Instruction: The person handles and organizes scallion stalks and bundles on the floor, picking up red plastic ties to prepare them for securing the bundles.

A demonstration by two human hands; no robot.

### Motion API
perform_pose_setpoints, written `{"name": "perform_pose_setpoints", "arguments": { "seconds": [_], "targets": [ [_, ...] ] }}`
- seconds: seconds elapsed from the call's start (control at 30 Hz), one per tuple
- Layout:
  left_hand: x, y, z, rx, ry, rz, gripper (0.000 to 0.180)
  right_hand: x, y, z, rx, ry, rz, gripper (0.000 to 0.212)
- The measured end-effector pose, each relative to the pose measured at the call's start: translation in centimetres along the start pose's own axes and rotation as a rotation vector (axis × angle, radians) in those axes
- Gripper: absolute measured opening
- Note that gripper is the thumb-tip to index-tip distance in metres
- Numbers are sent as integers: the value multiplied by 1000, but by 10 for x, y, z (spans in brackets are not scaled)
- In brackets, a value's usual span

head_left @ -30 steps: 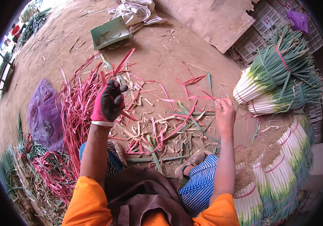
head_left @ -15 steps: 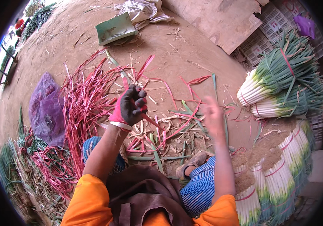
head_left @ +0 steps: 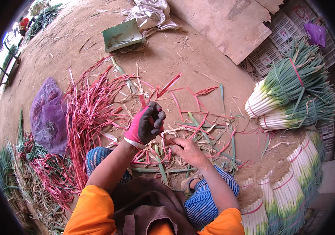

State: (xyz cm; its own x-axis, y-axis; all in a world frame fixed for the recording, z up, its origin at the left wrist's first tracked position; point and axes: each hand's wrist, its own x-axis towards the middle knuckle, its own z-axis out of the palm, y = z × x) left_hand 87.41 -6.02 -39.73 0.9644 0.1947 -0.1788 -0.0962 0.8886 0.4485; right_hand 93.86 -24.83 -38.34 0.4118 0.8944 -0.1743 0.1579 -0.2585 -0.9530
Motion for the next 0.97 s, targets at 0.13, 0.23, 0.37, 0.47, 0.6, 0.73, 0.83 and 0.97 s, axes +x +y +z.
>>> {"name": "perform_pose_setpoints", "arguments": {
  "seconds": [0.13,0.23,0.37,0.47,0.6,0.73,0.83,0.97],
  "targets": [
    [-2,-15,9,104,25,7,20,7,-8,9,192,15,-10,23],
    [-2,-23,11,115,46,-6,26,7,0,5,20,-45,-27,27],
    [0,-17,10,325,130,94,30,-8,-13,-25,280,373,-147,23],
    [-4,-19,19,429,4,30,32,-9,-22,-50,752,504,-78,13],
    [-7,-33,27,453,-12,7,32,-5,-13,-44,1011,444,-119,21],
    [-12,-45,27,475,-104,-48,34,-7,-12,-41,1029,256,-9,42],
    [-15,-51,24,570,-137,-91,36,-4,-16,-40,1054,124,96,37],
    [-17,-53,21,658,-196,-226,40,-7,3,-51,1034,234,90,35]
  ]
}}
